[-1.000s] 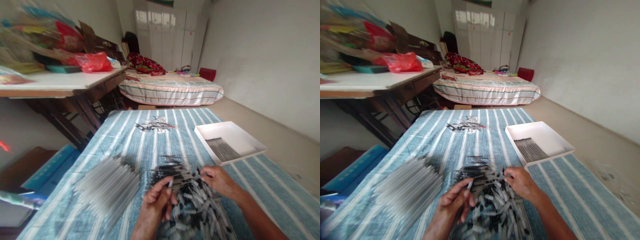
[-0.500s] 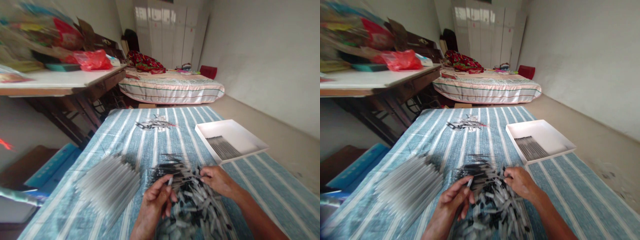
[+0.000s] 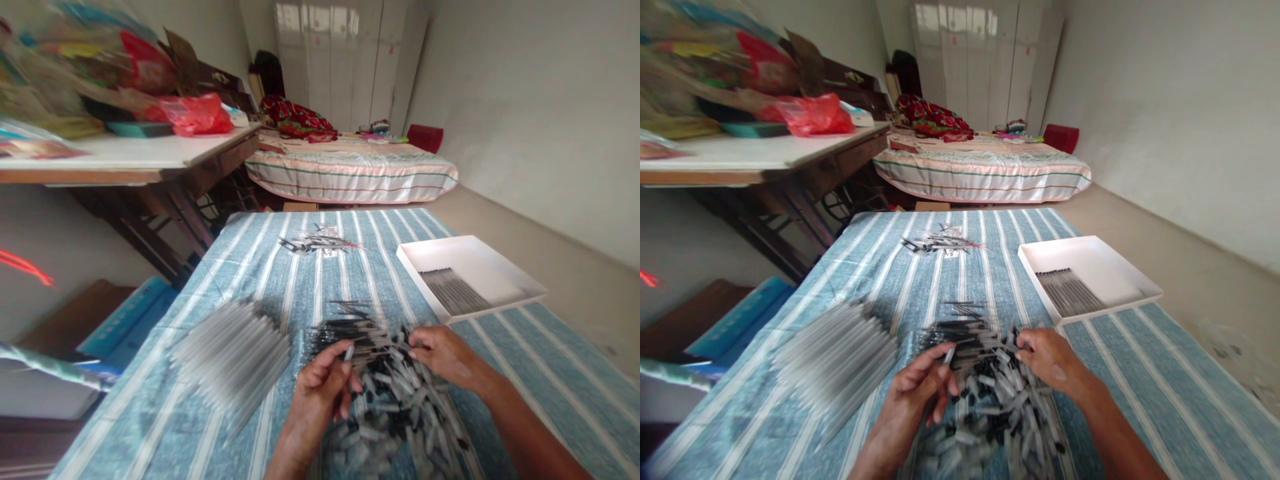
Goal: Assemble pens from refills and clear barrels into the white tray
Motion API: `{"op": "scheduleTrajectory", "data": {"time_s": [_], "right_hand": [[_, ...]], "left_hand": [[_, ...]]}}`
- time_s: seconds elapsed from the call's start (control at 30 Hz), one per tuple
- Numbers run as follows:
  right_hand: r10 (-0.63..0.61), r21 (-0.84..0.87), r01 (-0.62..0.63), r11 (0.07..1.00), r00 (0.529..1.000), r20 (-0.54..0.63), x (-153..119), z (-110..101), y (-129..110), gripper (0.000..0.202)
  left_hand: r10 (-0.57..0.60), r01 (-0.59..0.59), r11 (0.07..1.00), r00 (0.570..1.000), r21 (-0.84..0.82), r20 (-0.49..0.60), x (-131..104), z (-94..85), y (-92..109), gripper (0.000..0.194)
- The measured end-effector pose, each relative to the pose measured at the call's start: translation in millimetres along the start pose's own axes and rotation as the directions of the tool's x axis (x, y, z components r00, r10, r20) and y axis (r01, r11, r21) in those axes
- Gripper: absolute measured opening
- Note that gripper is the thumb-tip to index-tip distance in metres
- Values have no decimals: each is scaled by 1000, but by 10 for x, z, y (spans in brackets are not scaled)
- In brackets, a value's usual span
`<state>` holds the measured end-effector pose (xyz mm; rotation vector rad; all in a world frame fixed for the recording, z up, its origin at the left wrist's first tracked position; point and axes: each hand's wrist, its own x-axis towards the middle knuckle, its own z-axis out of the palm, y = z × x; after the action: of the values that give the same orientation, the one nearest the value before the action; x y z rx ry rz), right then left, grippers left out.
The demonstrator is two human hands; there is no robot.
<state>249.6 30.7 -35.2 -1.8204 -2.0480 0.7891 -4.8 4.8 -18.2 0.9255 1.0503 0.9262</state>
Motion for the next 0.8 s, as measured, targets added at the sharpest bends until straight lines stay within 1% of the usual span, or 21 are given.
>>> {"op": "scheduleTrajectory", "data": {"time_s": [0.13,0.27,0.37,0.43,0.57,0.63,0.7,0.8], "right_hand": [[7,-31,-8,999,1000,-26,-20,-55,-76,15],[-10,14,11,1000,999,-53,-12,-74,-178,18],[-25,46,28,999,998,-59,15,-70,-249,19],[-43,41,45,998,998,-55,39,-60,-281,20],[-74,7,74,997,996,-51,103,-39,-321,21],[-75,-40,74,996,996,-41,157,-42,-353,22],[-57,-156,54,986,998,-18,233,-54,-403,23],[-21,-337,24,941,1000,12,375,-65,-497,22]], "left_hand": [[-22,23,1000,999,-11,37,39,-27,-48,48],[-3,3,1000,1000,-15,1,31,-12,-43,43],[-2,2,1000,1000,-11,7,25,-9,-34,40],[-11,11,1000,1000,-6,15,29,-16,-30,38],[-6,6,1000,1000,-1,-8,30,-21,-19,34],[3,-3,1000,1000,-1,-12,23,-15,-13,33],[7,-7,1000,1000,1,-8,17,-5,-11,32],[12,-12,1000,1000,9,-4,17,6,-13,32]]}}
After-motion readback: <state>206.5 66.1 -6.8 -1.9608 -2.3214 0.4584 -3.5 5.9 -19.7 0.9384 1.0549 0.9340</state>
